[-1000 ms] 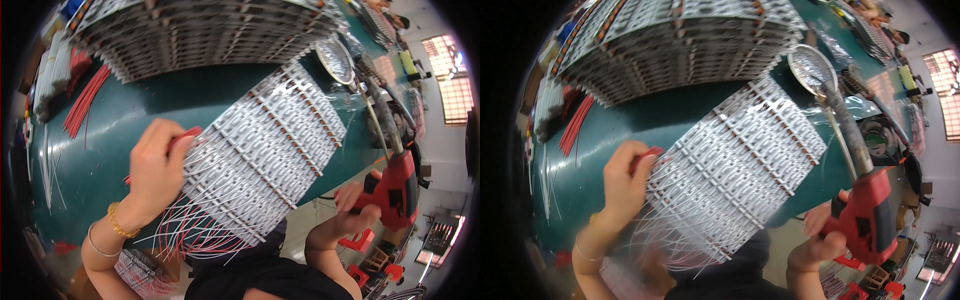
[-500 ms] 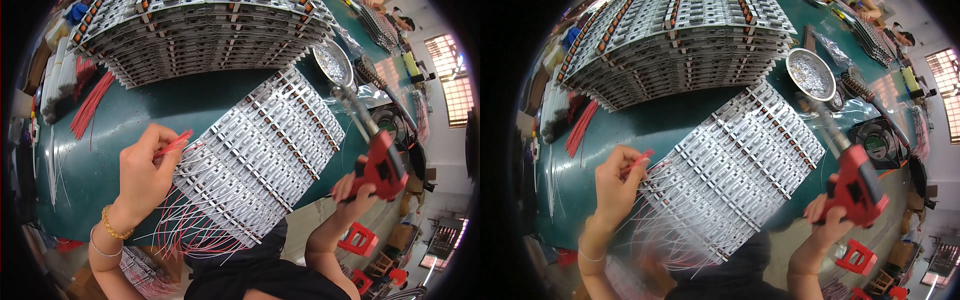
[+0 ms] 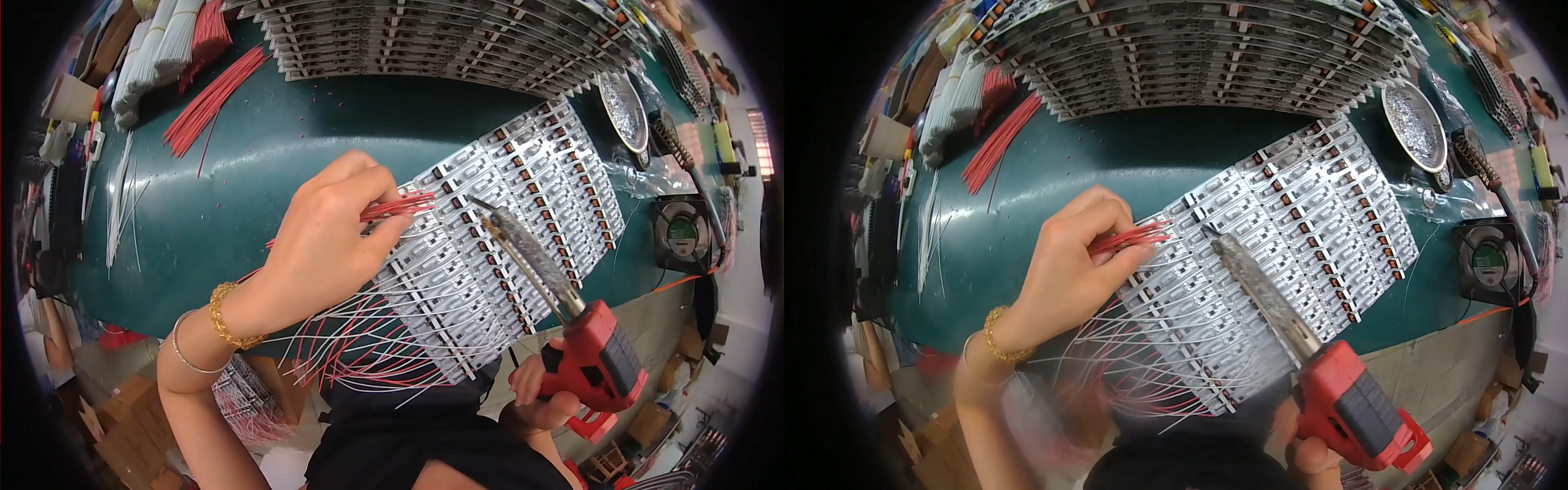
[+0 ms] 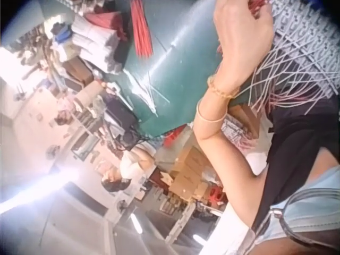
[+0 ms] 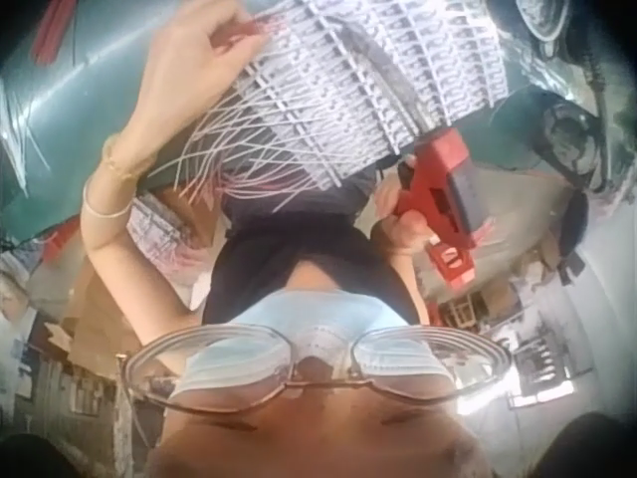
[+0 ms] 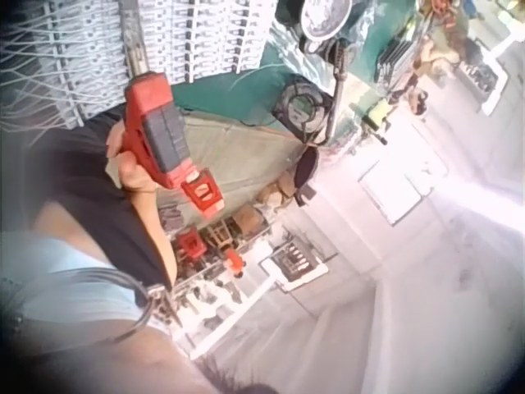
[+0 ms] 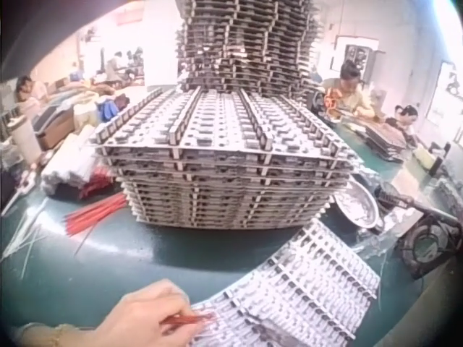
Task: The person solders red and white wires onto an electronic circuit board using a soldering iron.
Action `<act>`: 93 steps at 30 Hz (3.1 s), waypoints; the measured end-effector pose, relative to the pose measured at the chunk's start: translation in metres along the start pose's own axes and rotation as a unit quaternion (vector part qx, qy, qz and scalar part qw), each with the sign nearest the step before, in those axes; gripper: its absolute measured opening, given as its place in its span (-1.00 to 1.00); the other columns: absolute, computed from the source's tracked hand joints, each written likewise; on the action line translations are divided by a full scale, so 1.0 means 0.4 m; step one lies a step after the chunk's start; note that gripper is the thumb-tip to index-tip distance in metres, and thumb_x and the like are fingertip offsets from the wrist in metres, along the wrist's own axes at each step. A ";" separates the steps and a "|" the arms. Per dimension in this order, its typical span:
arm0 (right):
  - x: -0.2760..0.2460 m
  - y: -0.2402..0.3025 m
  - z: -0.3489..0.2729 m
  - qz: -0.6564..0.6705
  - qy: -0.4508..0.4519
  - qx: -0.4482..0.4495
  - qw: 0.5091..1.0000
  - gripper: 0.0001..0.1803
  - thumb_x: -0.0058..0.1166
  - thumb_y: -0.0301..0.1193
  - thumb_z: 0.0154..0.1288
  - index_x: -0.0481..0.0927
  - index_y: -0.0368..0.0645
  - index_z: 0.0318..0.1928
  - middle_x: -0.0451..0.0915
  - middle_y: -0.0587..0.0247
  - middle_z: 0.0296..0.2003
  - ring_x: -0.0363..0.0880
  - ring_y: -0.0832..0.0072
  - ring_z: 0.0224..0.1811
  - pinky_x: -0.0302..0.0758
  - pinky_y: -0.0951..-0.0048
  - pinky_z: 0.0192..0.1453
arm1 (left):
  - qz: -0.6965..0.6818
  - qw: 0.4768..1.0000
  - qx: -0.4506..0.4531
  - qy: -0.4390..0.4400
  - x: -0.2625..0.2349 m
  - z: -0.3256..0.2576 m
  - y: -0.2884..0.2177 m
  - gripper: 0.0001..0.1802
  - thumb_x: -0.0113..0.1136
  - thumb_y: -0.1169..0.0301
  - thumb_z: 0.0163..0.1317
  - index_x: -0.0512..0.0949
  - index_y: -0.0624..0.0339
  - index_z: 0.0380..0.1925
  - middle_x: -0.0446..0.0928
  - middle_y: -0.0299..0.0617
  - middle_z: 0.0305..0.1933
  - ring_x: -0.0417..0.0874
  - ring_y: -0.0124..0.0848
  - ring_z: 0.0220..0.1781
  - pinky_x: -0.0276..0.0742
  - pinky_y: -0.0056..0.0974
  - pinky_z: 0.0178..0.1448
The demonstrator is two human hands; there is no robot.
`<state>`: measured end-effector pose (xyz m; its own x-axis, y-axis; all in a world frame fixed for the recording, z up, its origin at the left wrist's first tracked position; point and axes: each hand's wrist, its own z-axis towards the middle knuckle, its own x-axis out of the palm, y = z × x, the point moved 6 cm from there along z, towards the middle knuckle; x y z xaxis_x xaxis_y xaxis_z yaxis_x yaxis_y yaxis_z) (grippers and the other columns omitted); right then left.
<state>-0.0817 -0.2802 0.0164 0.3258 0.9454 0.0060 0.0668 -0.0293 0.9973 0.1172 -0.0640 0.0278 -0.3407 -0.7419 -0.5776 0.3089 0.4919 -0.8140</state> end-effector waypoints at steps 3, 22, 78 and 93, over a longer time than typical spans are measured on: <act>0.003 -0.016 -0.016 -0.013 -0.008 0.029 0.999 0.09 0.12 0.36 0.02 0.26 -0.46 0.16 0.27 0.47 -0.82 0.28 0.62 -0.82 0.30 0.56 -0.66 | -0.023 1.000 0.004 -0.011 0.009 -0.002 0.009 -0.84 0.31 0.56 0.02 0.49 0.39 -0.50 0.46 -0.16 -0.40 0.42 -0.44 -0.47 0.30 -0.38 -0.40; -0.034 -0.059 -0.033 -0.196 -0.002 0.008 0.980 -0.06 0.20 0.28 0.00 0.36 -0.44 -0.03 0.32 0.43 -0.80 0.29 0.58 -0.82 0.28 0.53 -0.67 | 0.048 0.995 0.066 -0.062 0.042 0.011 0.008 -0.89 0.24 0.53 0.02 0.50 0.34 -0.51 0.47 -0.06 -0.39 0.56 -0.06 -0.51 0.46 -0.10 -0.45; -0.067 -0.078 -0.090 -0.191 0.003 0.012 0.982 0.00 0.18 0.29 0.01 0.33 -0.42 0.10 0.32 0.45 -0.78 0.31 0.58 -0.79 0.28 0.54 -0.62 | 0.130 0.981 0.133 -0.057 0.065 -0.016 -0.023 -0.85 0.28 0.61 -0.07 0.49 0.26 -0.49 0.45 -0.18 -0.47 0.55 -0.31 -0.53 0.45 -0.30 -0.47; -0.002 -0.035 -0.034 -0.016 -0.030 0.070 0.997 0.05 0.19 0.32 -0.03 0.33 -0.42 0.13 0.30 0.46 -0.81 0.29 0.62 -0.81 0.30 0.56 -0.64 | 0.057 0.992 0.112 0.006 0.037 -0.016 -0.022 -0.93 0.22 0.63 0.08 0.53 0.33 -0.42 0.45 -0.13 -0.46 0.54 -0.24 -0.48 0.42 -0.31 -0.37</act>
<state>-0.0957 -0.2763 0.0033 0.3774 0.9254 -0.0349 0.2084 -0.0482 0.9769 0.1037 -0.0763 0.0262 -0.3013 -0.6813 -0.6671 0.5350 0.4584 -0.7097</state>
